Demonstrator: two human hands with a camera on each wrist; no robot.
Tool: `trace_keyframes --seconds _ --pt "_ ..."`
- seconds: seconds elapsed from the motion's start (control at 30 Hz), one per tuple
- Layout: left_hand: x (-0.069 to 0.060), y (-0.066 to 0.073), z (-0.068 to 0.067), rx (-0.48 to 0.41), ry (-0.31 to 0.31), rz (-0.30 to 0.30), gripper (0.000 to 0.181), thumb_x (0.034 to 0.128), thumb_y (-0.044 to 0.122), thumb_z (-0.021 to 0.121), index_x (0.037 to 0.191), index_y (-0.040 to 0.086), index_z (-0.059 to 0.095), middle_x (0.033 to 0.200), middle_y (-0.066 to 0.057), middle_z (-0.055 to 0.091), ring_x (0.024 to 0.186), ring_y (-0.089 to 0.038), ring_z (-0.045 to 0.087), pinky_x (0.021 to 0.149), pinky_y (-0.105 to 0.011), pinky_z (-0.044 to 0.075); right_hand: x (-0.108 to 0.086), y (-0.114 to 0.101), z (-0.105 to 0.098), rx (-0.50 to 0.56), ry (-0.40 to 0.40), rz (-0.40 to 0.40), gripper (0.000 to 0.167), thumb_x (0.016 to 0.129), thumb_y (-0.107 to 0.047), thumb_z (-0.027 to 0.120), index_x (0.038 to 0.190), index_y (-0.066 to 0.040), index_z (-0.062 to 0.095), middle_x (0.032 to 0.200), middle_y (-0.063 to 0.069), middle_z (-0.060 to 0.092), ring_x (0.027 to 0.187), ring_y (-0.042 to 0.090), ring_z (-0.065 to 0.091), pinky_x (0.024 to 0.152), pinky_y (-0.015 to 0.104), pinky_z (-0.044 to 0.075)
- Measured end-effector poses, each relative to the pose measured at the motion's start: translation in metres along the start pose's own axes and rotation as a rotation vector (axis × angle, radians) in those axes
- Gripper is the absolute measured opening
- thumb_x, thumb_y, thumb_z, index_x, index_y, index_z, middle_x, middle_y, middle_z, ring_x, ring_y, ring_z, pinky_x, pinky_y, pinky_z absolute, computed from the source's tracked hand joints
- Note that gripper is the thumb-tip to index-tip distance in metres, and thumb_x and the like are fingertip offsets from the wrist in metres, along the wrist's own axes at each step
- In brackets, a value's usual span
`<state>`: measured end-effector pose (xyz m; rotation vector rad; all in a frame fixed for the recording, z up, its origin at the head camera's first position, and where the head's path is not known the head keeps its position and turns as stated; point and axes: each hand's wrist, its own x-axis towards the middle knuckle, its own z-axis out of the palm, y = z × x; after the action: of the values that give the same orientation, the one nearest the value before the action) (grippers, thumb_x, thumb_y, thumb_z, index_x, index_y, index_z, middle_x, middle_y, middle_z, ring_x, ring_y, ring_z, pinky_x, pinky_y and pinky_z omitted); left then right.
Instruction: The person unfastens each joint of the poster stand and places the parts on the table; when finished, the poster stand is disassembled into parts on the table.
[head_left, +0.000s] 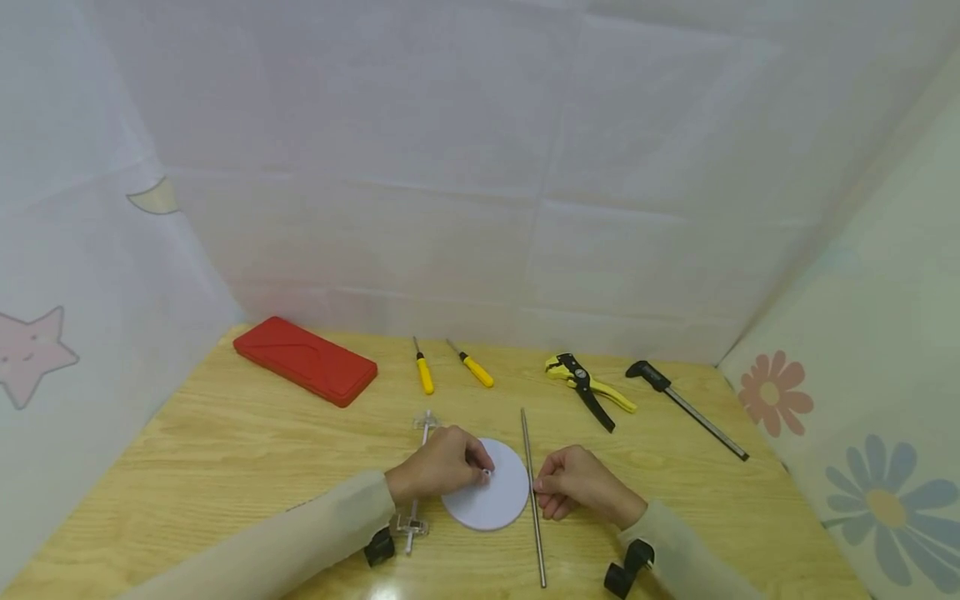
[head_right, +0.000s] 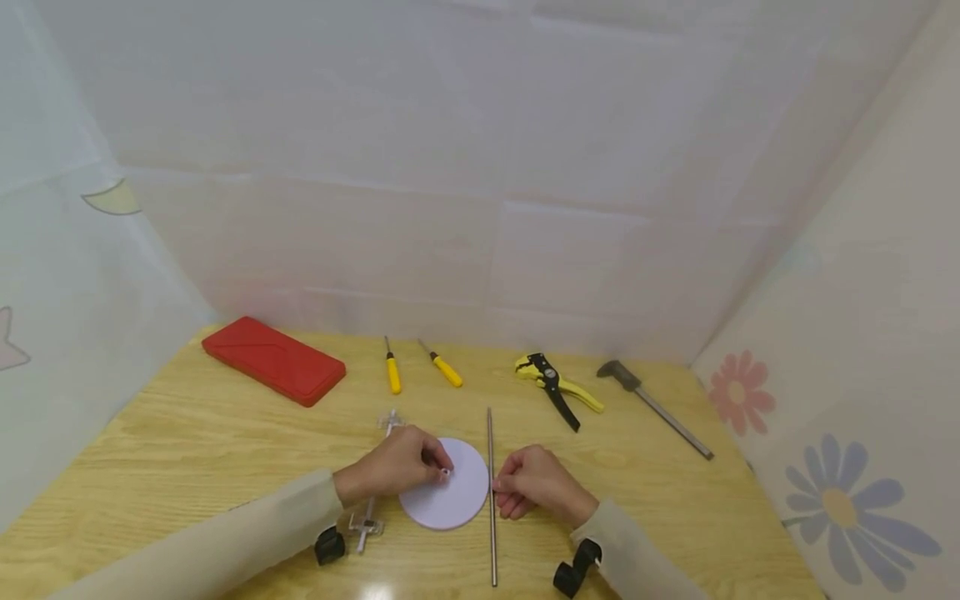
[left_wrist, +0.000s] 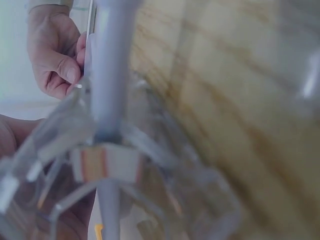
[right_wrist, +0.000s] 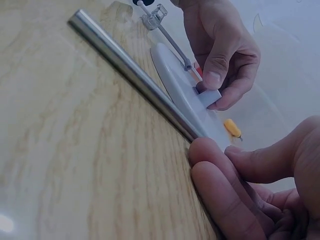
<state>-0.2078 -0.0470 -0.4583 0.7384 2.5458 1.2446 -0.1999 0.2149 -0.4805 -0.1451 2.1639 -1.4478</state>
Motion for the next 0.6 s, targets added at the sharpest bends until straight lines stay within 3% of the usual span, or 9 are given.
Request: trace_keyframes --seconds 0.6 --pt "-0.0024 0.0045 -0.0010 -0.014 0.006 -0.020 0.015 0.0830 0.010 0.078 0.096 0.003 0.077 0.087 -0.002 0.074 0.079 -0.009 0.064 0.066 -0.021 0.054 -0.0008 0.0044 -0.0021 0.075 -0.019 -0.041 0.021 0.096 -0.018 0.065 0.090 0.002 0.063 0.069 0.005 0.070 0.054 0.011 0.066 0.051 0.026 0.057"
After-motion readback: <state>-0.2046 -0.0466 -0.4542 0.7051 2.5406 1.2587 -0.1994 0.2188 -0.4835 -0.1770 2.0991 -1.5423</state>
